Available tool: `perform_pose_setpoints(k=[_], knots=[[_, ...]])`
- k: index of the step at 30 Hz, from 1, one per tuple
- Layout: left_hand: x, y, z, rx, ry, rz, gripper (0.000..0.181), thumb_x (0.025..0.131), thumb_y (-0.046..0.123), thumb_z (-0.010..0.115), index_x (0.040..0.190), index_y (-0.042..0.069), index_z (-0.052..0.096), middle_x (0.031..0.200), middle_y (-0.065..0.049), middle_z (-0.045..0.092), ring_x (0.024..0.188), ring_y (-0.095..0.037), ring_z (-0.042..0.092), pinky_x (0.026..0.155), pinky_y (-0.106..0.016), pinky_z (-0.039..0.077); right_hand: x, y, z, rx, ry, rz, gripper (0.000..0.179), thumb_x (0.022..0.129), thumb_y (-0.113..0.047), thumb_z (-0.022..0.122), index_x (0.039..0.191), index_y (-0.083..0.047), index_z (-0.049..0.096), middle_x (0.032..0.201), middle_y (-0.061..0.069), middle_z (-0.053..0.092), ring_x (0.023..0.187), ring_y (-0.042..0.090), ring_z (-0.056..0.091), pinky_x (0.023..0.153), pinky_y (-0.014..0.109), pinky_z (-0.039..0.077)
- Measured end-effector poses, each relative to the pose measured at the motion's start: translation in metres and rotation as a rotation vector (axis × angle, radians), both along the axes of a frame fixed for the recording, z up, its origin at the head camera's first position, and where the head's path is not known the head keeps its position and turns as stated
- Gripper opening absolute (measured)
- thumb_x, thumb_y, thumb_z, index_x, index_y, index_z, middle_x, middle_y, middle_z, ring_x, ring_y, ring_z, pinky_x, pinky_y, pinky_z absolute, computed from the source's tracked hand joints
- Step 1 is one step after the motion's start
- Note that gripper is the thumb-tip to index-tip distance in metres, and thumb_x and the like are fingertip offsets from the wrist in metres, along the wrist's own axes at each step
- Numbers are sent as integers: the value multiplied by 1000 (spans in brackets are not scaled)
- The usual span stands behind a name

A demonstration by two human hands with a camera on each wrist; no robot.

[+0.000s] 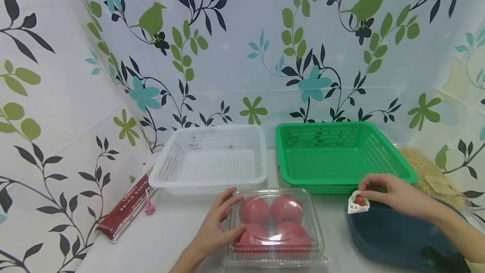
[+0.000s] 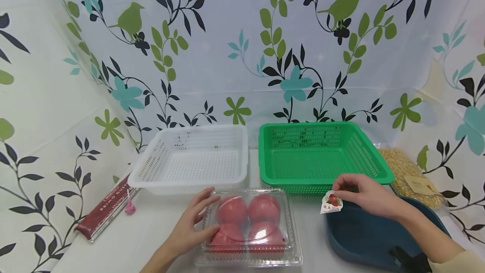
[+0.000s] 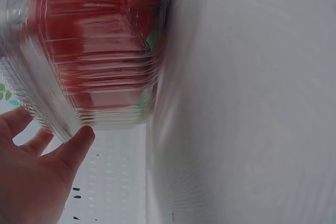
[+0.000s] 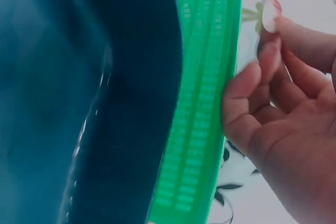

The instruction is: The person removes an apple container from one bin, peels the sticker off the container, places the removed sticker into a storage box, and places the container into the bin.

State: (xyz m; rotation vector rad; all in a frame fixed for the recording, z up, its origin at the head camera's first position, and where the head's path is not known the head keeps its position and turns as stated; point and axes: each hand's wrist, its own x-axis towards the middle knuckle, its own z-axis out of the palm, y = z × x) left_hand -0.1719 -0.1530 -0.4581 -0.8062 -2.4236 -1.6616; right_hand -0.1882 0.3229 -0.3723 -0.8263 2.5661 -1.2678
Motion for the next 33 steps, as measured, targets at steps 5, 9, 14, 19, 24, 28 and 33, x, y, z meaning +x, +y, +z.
perform_pose_setpoints(k=[5,9,14,19,24,28,33], knots=[[0,0,0,3,-13,-3,60,86,23,78,141,14,58,159,-16,30,144,-45,28,96,-76,38,-2,14,-6,15,-58,50,6,102,-4,57,104,-4,62,92,1,66,80,15,61,64,30,52],[-1,-1,0,2,-14,-12,60,86,22,78,142,14,57,159,-15,30,144,-45,27,96,-76,38,-6,21,-10,26,-109,73,5,102,-3,57,104,-2,62,92,1,67,80,15,61,64,28,51],[-2,-1,0,3,-22,-20,60,87,22,78,142,14,57,160,-15,30,145,-45,26,96,-76,38,-11,27,-18,33,-134,122,5,100,1,57,102,0,62,91,1,65,78,14,60,62,29,50],[-2,-1,-1,2,-34,-21,60,86,22,78,142,14,57,159,-15,30,145,-45,26,97,-77,37,-15,29,-28,77,-115,141,6,99,2,58,99,-3,62,88,-3,62,73,11,56,56,31,46],[-2,-2,-1,2,-39,-18,60,86,22,78,142,13,57,159,-17,30,145,-45,26,97,-78,36,-17,28,-36,137,-99,116,6,98,0,61,96,-5,63,85,-5,61,71,6,53,55,28,45],[-1,-2,-1,2,-43,-21,60,87,22,78,142,13,57,160,-15,29,145,-45,25,97,-78,35,-19,28,-41,142,-160,121,5,98,1,60,95,-2,62,85,-2,61,70,6,53,55,29,44],[-1,-1,1,2,-52,-23,60,86,22,77,142,10,57,160,-12,30,145,-46,25,97,-78,35,-21,30,-45,150,-245,123,3,98,1,58,98,0,61,88,4,61,72,8,53,57,29,45]])
